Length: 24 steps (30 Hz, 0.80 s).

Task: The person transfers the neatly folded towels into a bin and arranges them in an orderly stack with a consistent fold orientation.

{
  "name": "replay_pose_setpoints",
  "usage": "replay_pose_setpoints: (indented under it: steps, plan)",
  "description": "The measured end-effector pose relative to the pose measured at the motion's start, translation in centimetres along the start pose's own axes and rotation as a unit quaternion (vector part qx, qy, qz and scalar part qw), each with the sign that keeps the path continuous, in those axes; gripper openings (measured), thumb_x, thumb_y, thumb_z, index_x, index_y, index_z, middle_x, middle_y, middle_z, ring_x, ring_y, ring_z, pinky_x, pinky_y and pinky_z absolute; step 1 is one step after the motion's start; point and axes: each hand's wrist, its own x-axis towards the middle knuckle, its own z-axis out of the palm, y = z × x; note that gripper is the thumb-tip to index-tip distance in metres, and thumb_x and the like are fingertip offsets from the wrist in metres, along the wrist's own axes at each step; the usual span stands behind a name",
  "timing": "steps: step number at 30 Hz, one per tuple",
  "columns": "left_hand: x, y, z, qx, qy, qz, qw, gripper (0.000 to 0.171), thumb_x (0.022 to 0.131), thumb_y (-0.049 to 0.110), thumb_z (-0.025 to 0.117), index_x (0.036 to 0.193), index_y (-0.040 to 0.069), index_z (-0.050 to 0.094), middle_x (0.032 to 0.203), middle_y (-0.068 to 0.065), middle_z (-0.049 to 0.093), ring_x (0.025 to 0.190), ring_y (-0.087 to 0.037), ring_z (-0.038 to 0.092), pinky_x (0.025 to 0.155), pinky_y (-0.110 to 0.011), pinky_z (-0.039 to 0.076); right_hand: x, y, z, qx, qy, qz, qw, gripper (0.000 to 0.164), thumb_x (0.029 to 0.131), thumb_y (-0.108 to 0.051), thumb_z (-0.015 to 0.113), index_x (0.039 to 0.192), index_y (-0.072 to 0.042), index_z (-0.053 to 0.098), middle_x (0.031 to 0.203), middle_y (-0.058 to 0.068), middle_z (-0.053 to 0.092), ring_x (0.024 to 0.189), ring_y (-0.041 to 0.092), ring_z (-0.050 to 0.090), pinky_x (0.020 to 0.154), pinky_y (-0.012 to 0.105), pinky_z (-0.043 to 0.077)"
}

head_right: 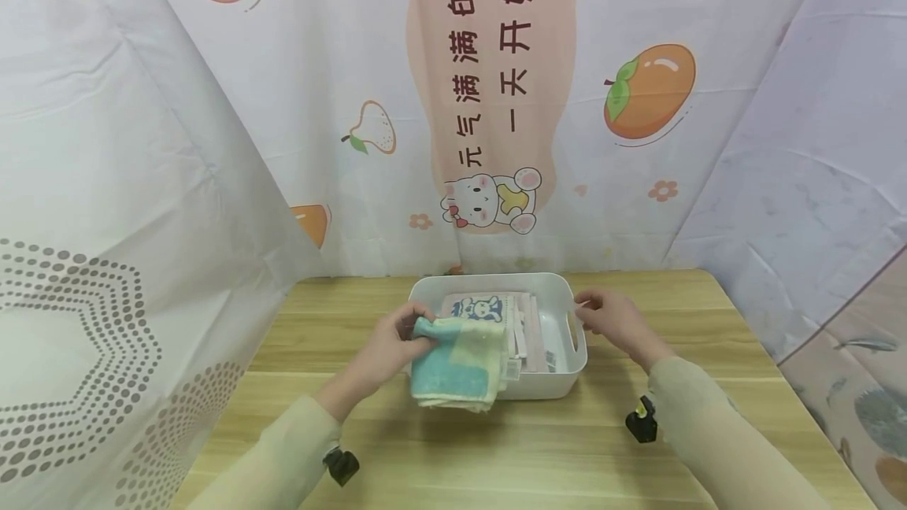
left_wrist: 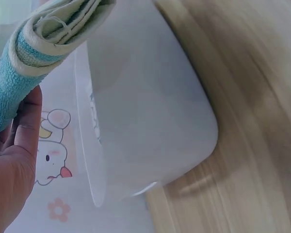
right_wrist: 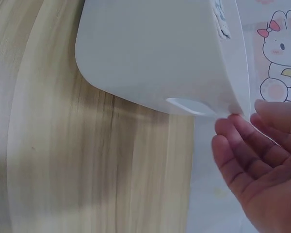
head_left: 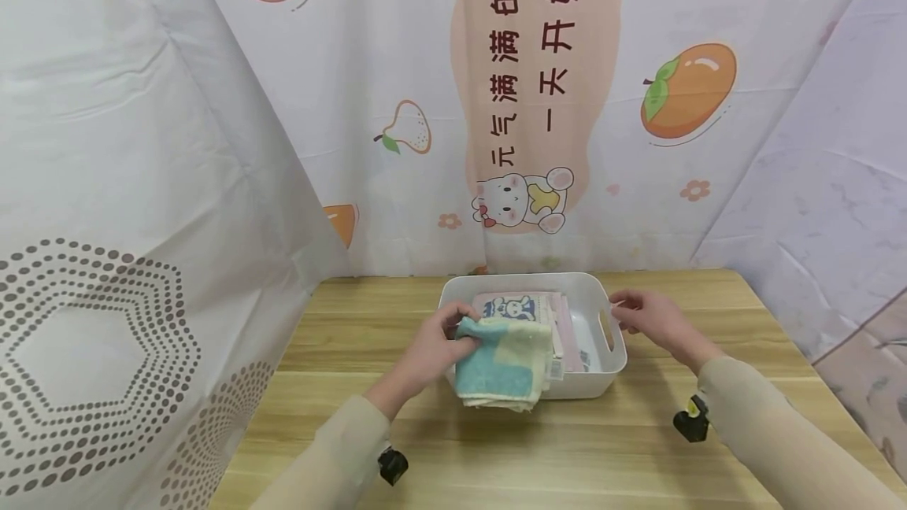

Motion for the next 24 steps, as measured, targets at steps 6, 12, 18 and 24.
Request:
replay_pose_setpoints:
  steps: [6,12,18,24]
  plan:
    - [1.0,0.1,-0.5,-0.025,0.026,-0.022,0.9991,0.022,0.082,0.018,0.071,0.101,0.021,0.058,0.110,-0.002,0.059,0.092,-0.020,0.058,0.077,-0.033,0.049,0.0,-0.5,0.0,-0.054,0.043,-0.028,0.997,0.033,0.094,-0.021,0.056,0.118,0.000,0.057,0.105,0.016,0.063,0.088,0.025,0.060,0.071,0.036,0.052]
    - [1.9,0.2,-0.7,-0.032,0.036,-0.027,0.9985,0.022,0.083,0.016,0.069,0.102,0.022,0.057,0.114,-0.001,0.058,0.097,-0.020,0.058,0.080,-0.035,0.049,-0.2,-1.5,0.4,-0.085,0.047,-0.041,0.994,0.045,0.091,-0.042,0.056,0.120,-0.008,0.060,0.112,0.011,0.062,0.102,0.027,0.057,0.081,0.043,0.047]
    - [2.6,0.3,-0.8,-0.036,0.048,-0.017,0.9980,0.022,0.084,0.014,0.068,0.101,0.021,0.056,0.113,-0.003,0.057,0.097,-0.020,0.059,0.077,-0.034,0.050,0.0,-2.5,1.3,-0.065,0.022,-0.063,0.996,0.043,0.089,-0.044,0.059,0.121,-0.015,0.059,0.109,0.006,0.064,0.102,0.024,0.057,0.083,0.042,0.047]
    - [3.3,0.6,-0.9,-0.065,0.058,-0.036,0.9955,0.024,0.084,0.013,0.070,0.103,0.018,0.057,0.118,-0.005,0.056,0.099,-0.021,0.059,0.076,-0.036,0.052,0.1,-3.6,2.3,-0.003,-0.018,-0.077,0.997,0.042,0.089,-0.040,0.061,0.124,-0.019,0.053,0.111,0.004,0.063,0.102,0.021,0.056,0.083,0.038,0.047]
